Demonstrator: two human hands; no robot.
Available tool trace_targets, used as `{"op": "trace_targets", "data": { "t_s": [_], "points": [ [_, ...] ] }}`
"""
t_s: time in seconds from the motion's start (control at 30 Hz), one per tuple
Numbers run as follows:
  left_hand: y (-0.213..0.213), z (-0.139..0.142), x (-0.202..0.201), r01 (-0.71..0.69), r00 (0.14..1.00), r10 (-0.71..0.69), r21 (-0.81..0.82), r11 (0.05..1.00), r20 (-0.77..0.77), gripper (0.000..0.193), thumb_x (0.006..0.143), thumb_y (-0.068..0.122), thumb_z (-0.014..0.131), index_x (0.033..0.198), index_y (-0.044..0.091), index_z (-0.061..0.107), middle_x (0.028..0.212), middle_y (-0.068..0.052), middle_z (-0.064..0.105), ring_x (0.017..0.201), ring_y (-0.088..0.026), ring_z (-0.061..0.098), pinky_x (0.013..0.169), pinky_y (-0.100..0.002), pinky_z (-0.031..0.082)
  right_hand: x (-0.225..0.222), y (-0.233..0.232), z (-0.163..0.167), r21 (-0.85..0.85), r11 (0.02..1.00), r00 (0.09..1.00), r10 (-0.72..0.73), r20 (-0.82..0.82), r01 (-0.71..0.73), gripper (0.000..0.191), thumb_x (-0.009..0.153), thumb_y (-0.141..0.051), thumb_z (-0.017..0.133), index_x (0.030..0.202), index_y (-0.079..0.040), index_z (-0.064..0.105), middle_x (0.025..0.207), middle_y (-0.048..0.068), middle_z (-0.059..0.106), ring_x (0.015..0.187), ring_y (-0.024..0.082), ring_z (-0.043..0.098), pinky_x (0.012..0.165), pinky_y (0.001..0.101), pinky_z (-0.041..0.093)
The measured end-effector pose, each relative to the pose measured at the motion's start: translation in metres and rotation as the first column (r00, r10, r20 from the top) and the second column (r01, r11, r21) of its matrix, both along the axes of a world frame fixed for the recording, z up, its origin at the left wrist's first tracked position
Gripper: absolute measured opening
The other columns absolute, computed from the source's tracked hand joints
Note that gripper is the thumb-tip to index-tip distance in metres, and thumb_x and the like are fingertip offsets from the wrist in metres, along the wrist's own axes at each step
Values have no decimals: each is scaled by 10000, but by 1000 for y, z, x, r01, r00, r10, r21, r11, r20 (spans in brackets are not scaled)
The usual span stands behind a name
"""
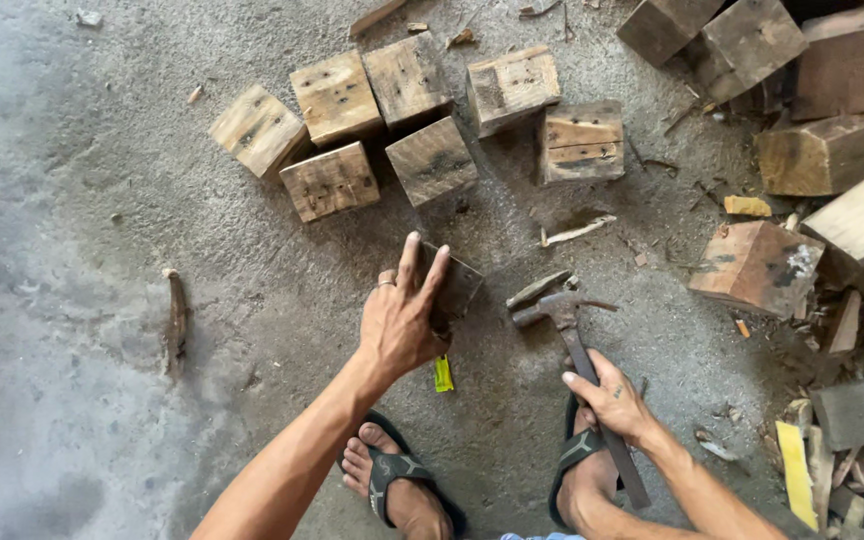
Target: The person holds a claw hammer in one hand and uses it to pull nails out of small wooden blocks on the floor, then sets each block aside and picks up the next block from a pile, repeating the nail-pulling across many blocks.
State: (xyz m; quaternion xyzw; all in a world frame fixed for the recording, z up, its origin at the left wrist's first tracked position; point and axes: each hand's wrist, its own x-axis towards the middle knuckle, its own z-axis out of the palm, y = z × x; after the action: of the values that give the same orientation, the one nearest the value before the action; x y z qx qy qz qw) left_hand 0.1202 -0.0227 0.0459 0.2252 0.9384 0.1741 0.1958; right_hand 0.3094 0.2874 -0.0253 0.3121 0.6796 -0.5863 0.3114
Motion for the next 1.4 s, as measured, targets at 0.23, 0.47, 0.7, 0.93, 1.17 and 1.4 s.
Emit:
{"op": "trace_targets", "data": {
  "t_s": [0.23,0.47,0.7,0.93,1.17,1.4],
  "points": [
    [-7,27,-33,-212,948,220,-62,975,229,1261,581,645,844,1595,179,256,1605,-292,205,1066,-437,664,845,-469,593,-15,-12,22,430,877,930,318,-184,-215,554,825,-300,769,1294,-66,590,762,66,682,633,192,648,606,356,536],
    [-11,15,-49,-169,967,166,0,986,192,1195,581,599,846,1565,150,338,1610,-293,208,1088,-462,656,897,-503,573,-56,-26,84,452,875,869,353,-348,-174,623,810,-235,768,1373,-73,558,806,44,694,559,169,618,484,308,497],
    [-46,-7,-39,-253,964,192,408,877,185,776,754,487,781,1428,163,575,1553,-110,455,1346,-378,566,1092,-474,492,-100,-31,128,-96,956,899,225,-377,-279,410,856,-159,743,1213,-62,566,759,46,681,584,133,655,510,313,571],
    [-12,-17,-27,-278,960,237,450,849,147,715,812,428,733,1411,96,527,1568,-234,321,1320,-506,458,1087,-548,435,-108,-53,119,601,782,670,537,-512,-167,499,951,-198,676,1399,-72,496,706,105,681,584,214,713,496,384,566],
    [-13,-13,-36,-266,964,223,468,843,146,723,805,426,731,1408,87,519,1566,-237,315,1326,-508,451,1091,-549,433,-130,-71,104,660,739,521,620,-587,-135,557,992,-190,633,1489,-103,397,971,195,741,541,276,715,456,393,565],
    [-14,-22,-28,-237,971,216,500,833,102,710,812,412,728,1401,80,513,1549,-240,332,1339,-521,440,1105,-564,420,-124,-67,99,654,715,605,641,-473,-247,578,955,-176,669,1479,-150,428,976,200,736,742,350,748,580,465,588]
  ]
}}
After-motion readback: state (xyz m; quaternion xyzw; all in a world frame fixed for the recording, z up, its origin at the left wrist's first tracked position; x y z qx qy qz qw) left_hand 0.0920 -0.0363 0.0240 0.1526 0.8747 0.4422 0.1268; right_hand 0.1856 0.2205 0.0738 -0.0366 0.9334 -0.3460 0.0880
